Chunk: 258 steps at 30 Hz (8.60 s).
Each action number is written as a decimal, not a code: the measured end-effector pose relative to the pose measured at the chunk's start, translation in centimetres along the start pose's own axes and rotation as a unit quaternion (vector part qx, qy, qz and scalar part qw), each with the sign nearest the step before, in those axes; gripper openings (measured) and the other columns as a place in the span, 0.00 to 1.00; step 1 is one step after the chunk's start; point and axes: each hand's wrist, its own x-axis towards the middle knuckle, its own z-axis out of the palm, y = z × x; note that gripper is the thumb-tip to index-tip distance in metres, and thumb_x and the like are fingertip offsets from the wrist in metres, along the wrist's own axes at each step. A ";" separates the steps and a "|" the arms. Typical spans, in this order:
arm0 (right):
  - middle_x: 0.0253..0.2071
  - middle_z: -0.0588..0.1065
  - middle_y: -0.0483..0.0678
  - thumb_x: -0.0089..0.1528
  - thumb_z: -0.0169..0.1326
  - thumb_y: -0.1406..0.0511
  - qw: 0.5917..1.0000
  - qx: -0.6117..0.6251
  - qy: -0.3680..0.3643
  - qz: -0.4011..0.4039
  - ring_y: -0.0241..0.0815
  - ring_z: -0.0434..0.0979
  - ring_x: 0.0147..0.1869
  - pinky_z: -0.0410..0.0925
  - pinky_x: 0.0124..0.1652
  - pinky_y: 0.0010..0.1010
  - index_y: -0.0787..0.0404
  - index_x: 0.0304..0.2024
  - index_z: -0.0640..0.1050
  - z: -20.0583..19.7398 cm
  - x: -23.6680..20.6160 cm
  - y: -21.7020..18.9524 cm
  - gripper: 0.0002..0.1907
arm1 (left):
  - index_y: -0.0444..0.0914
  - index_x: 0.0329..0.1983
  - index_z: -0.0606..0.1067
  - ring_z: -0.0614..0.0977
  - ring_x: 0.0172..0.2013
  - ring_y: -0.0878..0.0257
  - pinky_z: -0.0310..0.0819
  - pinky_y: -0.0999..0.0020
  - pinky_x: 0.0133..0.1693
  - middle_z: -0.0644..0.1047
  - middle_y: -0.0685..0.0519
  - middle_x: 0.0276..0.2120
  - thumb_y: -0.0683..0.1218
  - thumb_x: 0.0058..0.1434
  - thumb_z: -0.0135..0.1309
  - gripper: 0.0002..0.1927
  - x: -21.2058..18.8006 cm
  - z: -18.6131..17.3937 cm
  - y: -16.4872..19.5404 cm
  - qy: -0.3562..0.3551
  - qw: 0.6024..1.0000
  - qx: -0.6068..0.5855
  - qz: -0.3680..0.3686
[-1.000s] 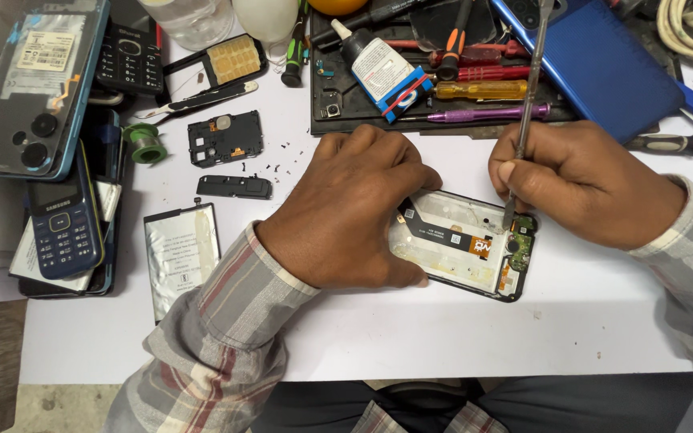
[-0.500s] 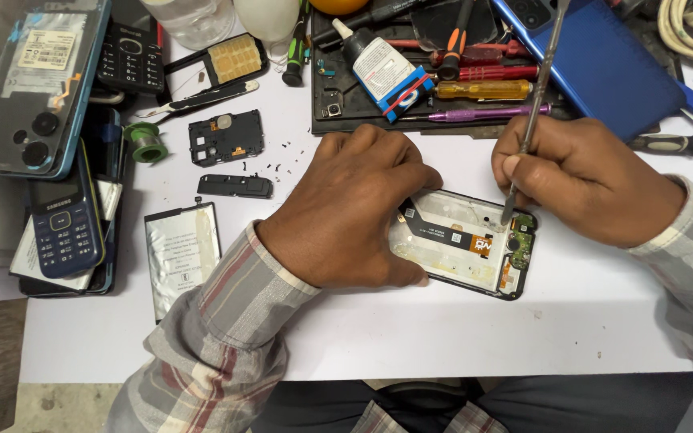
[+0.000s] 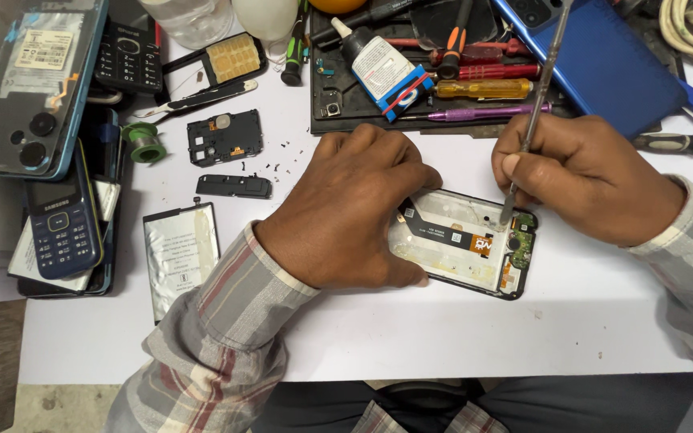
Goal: The person uses a metal spudger to pry and lift internal components inside a disassembled smartphone. They carefully separate a ribbon cable and small parts from the chassis while holding the device steady with the other hand.
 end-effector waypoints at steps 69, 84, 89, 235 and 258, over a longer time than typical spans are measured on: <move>0.21 0.74 0.42 0.66 0.49 0.61 0.998 -0.039 -0.022 0.050 0.32 0.70 0.25 0.66 0.26 0.28 0.61 0.35 0.76 0.0 0.5 -1.0 0.11 | 0.39 0.50 0.79 0.71 0.49 0.53 0.59 0.56 0.49 0.73 0.50 0.43 0.58 0.32 0.76 0.40 0.1 -0.1 0.1 -0.007 1.000 0.001 -0.005; 0.23 0.73 0.43 0.67 0.49 0.61 0.998 0.003 -0.010 0.056 0.32 0.71 0.26 0.67 0.26 0.27 0.62 0.36 0.76 0.1 0.1 -0.3 0.11 | 0.39 0.50 0.79 0.71 0.50 0.52 0.59 0.56 0.49 0.73 0.51 0.43 0.59 0.32 0.76 0.41 0.0 0.0 0.1 0.001 1.000 0.003 0.000; 0.27 0.76 0.51 0.73 0.49 0.64 0.981 0.184 0.016 0.058 0.33 0.65 0.23 0.60 0.22 0.26 0.69 0.41 0.77 -0.2 -0.5 0.6 0.12 | 0.38 0.52 0.78 0.71 0.49 0.52 0.60 0.56 0.48 0.73 0.51 0.43 0.63 0.35 0.76 0.42 -0.1 -0.1 0.0 0.012 1.000 -0.007 0.003; 0.32 0.80 0.57 0.72 0.49 0.65 0.971 0.223 0.089 -0.013 0.33 0.69 0.24 0.65 0.25 0.23 0.69 0.44 0.76 -0.2 -1.2 -1.0 0.11 | 0.45 0.42 0.83 0.74 0.48 0.61 0.62 0.63 0.50 0.77 0.59 0.39 0.50 0.66 0.63 0.06 0.4 0.7 1.1 0.139 0.985 -0.092 0.048; 0.31 0.81 0.54 0.72 0.48 0.65 0.975 0.216 0.051 -0.018 0.33 0.71 0.23 0.67 0.24 0.23 0.71 0.45 0.77 -0.5 -1.5 -0.8 0.13 | 0.41 0.41 0.76 0.73 0.47 0.58 0.62 0.63 0.51 0.74 0.56 0.39 0.45 0.68 0.58 0.03 0.3 1.2 1.5 0.164 0.981 -0.082 0.064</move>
